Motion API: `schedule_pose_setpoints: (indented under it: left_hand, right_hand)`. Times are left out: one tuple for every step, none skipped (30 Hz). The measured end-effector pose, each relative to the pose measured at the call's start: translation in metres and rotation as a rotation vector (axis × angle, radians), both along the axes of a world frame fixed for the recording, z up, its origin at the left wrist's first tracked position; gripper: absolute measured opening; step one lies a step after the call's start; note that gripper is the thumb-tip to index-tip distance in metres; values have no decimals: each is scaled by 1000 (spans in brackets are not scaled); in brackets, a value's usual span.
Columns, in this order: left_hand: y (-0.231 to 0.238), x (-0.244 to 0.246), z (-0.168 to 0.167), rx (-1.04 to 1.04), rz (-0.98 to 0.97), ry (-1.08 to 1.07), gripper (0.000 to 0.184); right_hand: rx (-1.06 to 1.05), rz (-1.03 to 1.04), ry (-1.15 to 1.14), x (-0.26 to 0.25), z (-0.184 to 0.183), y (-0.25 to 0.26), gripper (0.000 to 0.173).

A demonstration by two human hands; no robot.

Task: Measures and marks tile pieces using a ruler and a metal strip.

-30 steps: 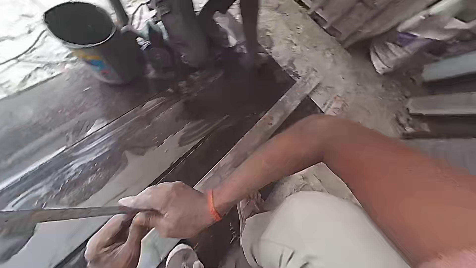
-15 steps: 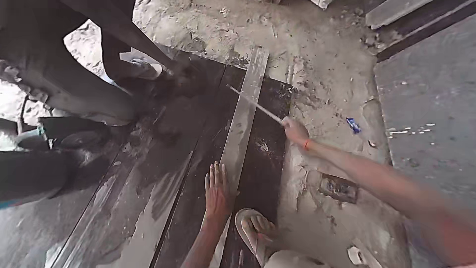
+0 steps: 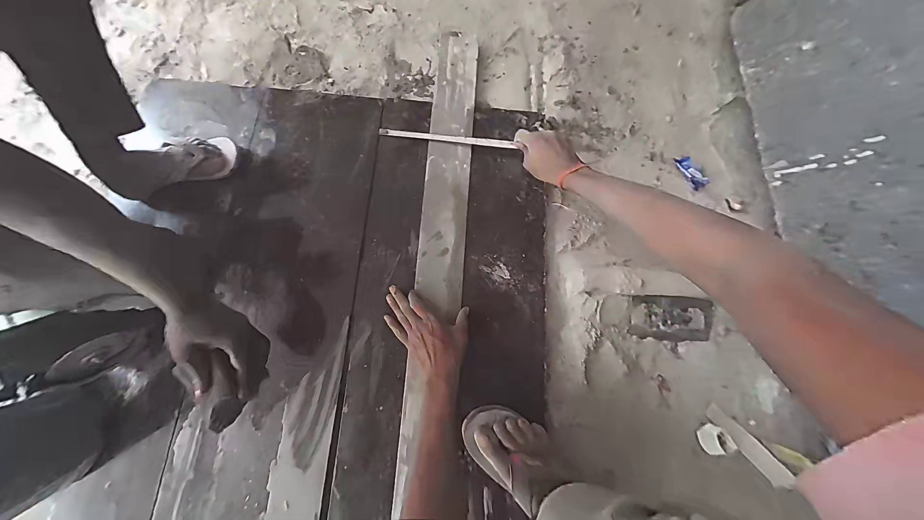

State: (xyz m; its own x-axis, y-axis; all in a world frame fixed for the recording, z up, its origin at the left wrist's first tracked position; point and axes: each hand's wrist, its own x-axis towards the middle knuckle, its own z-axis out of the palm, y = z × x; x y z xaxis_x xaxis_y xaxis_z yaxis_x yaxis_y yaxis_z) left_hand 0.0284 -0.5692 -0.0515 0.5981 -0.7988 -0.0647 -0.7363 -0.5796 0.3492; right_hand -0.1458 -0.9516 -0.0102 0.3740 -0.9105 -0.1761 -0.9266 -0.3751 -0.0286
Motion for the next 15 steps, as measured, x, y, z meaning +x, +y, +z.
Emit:
schedule_pose_setpoints:
  left_hand:
    - [-6, -2, -1, 0, 8, -5, 119]
    - [-12, -4, -1, 6, 14, -6, 118]
    - [-17, -5, -1, 17, 20, -4, 117]
    - [-21, -4, 0, 28, 28, 0, 117]
    - [-24, -4, 1, 33, 37, 4, 116]
    - [-26, -5, 1, 31, 46, 3, 116]
    - [-28, -5, 0, 28, 53, 2, 116]
    - [-29, -5, 0, 20, 56, -1, 115]
    - [-30, -6, -1, 12, 56, -6, 115]
    - [-30, -6, -2, 11, 54, -5, 115]
    - [-30, -5, -2, 12, 56, -3, 114]
    - [-30, -5, -2, 13, 60, 5, 114]
    - [-31, -5, -1, 14, 67, 15, 115]
    - [-31, -5, -1, 4, 75, 24, 114]
    - [-32, -5, -2, -15, 81, 27, 114]
  right_hand:
    - [4, -19, 0, -1, -4, -2, 25]
    - [5, -28, 1, -4, -6, -4, 25]
    - [13, -30, -2, -5, -9, -5, 24]
    - [31, -33, -10, -3, -11, -6, 23]
    - [43, -34, -24, -3, -13, -6, 22]
    - [47, -38, -40, -3, -14, -6, 22]
    - [53, -42, -49, -3, -13, -5, 23]
    - [56, -44, -51, -3, -13, -5, 23]
    - [59, -43, -50, -4, -12, -5, 23]
    - [66, -41, -46, -4, -11, -5, 23]
    - [68, -33, -42, -4, -12, -5, 22]
    - [65, -27, -35, -4, -13, -7, 23]
    - [70, -30, -35, -4, -13, -7, 23]
    - [75, -40, -38, -4, -12, -8, 23]
    - [80, -55, -41, -3, -12, -9, 23]
